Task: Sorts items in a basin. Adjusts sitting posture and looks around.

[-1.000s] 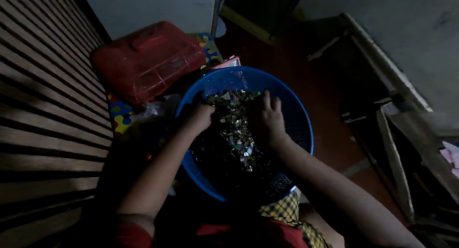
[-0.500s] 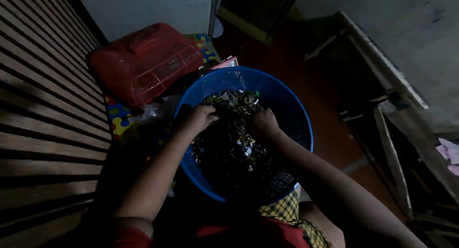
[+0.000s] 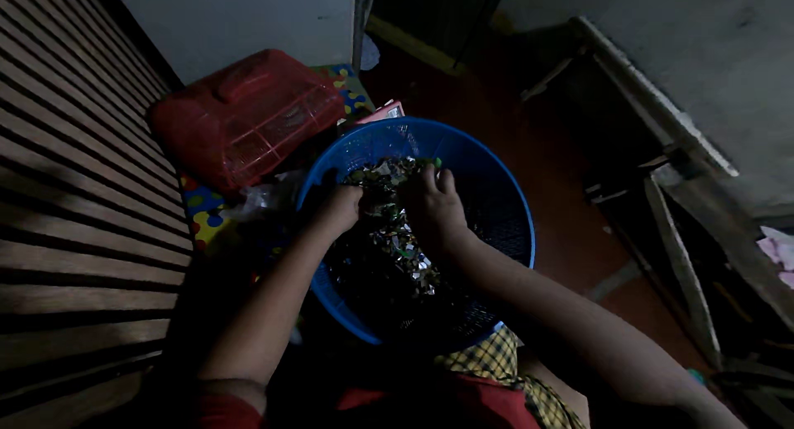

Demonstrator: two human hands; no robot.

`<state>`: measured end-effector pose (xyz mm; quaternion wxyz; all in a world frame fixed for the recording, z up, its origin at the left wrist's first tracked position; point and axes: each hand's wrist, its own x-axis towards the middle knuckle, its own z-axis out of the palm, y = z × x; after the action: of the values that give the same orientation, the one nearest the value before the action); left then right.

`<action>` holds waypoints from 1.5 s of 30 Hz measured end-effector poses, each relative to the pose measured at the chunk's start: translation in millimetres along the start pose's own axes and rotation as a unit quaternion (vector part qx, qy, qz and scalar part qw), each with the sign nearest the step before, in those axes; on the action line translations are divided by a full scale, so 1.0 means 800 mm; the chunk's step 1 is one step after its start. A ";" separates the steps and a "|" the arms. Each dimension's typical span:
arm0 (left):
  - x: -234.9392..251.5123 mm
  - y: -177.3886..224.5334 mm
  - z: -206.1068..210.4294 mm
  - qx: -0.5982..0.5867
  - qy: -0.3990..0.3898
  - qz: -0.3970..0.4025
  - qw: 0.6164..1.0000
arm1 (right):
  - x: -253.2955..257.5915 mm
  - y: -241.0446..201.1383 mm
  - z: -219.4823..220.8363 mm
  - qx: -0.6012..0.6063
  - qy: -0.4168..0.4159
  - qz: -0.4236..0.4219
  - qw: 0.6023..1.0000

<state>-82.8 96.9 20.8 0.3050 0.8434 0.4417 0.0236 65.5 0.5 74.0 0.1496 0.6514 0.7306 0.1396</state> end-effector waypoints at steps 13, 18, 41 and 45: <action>0.013 -0.018 0.010 -0.017 0.031 0.046 0.998 | 0.021 0.013 0.036 0.141 -0.071 -0.033 0.987; 0.015 -0.023 0.013 -0.063 0.043 0.046 0.996 | -0.004 0.042 0.053 0.103 -0.065 0.031 0.992; 0.012 -0.032 0.014 -0.126 -0.015 0.051 0.991 | 0.003 -0.016 -0.029 -0.048 -0.101 -0.006 0.994; 0.019 -0.036 0.025 -0.157 0.008 0.028 0.987 | 0.040 -0.038 -0.011 -0.113 -0.151 -0.019 0.982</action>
<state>-88.5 110.7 -14.0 0.4298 0.7966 0.4111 0.1076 30.6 29.1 68.5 0.3337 0.6302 0.6910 0.1182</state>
